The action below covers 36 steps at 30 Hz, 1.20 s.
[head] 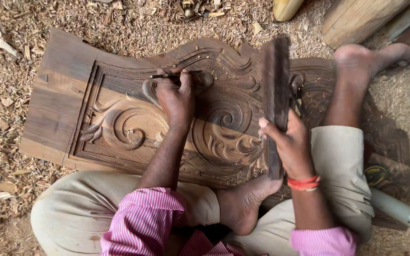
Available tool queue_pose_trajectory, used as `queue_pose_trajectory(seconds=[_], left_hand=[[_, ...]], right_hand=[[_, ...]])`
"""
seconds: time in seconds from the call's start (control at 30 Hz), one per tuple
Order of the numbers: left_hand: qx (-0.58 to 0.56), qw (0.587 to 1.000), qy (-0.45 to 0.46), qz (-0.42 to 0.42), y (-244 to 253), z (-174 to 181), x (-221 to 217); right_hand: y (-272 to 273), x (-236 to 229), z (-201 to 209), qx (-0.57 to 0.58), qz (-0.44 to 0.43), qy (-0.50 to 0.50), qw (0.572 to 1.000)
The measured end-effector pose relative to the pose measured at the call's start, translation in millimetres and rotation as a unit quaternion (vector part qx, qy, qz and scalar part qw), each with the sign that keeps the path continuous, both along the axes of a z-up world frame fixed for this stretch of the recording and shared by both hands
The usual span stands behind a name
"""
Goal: The person sits on the floor and carves a decorative wooden panel using a chisel and mallet. They apply glue to the wood, then use the chisel and mallet to shape the intricate patterns. The person occasionally adjusts their position and tools while working on the panel.
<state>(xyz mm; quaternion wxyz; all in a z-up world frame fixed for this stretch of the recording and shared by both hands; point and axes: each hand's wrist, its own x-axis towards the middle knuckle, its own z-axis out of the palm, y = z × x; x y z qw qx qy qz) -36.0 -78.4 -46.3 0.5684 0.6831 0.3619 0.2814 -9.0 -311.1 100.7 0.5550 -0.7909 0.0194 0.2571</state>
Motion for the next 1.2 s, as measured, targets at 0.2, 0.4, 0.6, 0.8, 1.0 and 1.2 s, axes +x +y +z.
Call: queue_pose_trajectory(seconds=[0.2,0.4,0.6,0.8,1.0,1.2], left_hand=[[-0.033,0.999,-0.004,-0.012,-5.3,6.6,0.8],[-0.034,0.999,0.0,-0.009,-6.6,8.5,3.1],[0.063,0.997,0.032,-0.009,-11.3,-1.1,1.6],[0.051,0.989,0.132,0.041,-30.7,8.3,9.9],[0.071,0.99,0.118,0.029,-24.0,15.1,11.6],[0.061,0.993,0.098,-0.007,-15.3,11.9,9.3]], right_hand=[[38.2,36.1,44.8,-0.025,0.17,-0.109,0.979],[92.1,65.9,100.9,-0.11,0.356,-0.384,0.844],[129.2,81.9,95.1,-0.23,0.42,-0.601,0.641],[153.5,92.7,56.9,-0.258,0.475,-0.65,0.534],[154.0,97.9,67.7,-0.252,0.489,-0.656,0.517],[158.5,98.3,60.7,-0.272,0.504,-0.656,0.492]])
